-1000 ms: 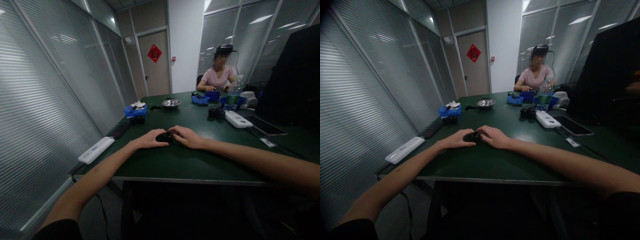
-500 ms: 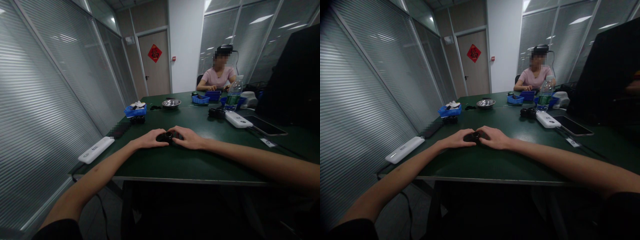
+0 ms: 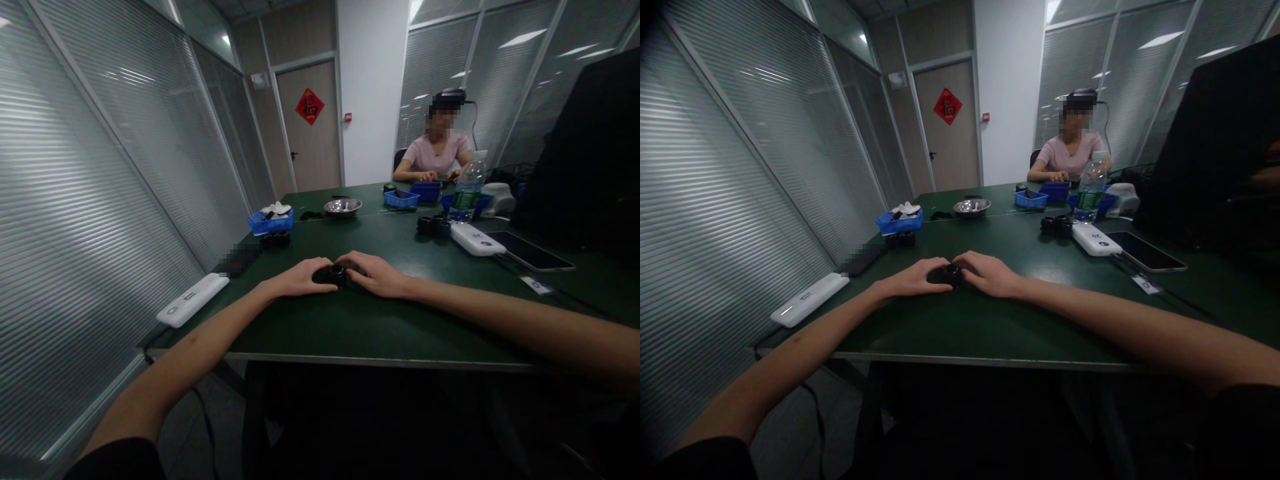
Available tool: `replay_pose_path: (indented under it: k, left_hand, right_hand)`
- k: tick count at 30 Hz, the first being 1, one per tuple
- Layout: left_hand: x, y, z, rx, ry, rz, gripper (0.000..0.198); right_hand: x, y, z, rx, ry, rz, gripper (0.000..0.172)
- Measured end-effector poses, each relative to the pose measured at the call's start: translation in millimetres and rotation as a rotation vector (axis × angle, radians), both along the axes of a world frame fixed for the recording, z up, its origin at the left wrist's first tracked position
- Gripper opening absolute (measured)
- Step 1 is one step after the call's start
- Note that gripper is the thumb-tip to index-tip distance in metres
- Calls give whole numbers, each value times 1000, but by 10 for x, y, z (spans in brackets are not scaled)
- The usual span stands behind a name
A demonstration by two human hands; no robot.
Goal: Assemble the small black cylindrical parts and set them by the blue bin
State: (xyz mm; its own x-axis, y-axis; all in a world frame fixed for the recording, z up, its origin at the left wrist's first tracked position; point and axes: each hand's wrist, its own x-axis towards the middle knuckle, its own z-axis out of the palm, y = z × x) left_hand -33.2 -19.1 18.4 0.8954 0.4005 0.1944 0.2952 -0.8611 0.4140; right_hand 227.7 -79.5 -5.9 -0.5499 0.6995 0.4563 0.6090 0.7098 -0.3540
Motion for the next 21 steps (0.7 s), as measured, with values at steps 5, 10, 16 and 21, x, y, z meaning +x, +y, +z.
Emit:
replay_pose_path:
  k: [5,10,16,21]
  left_hand:
    - [6,-10,14,0,-4,-1,49]
    - [5,0,5,-7,-4,-2,50]
    - [3,-8,21,-9,-8,-11,49]
    - [3,-6,21,-16,13,8,50]
  right_hand:
    - [-3,-32,9,5,-34,-5,38]
    - [-15,-54,23,8,-35,-19,41]
    - [-11,-58,32,18,-40,-12,39]
    - [-20,-53,38,-1,-32,-23,47]
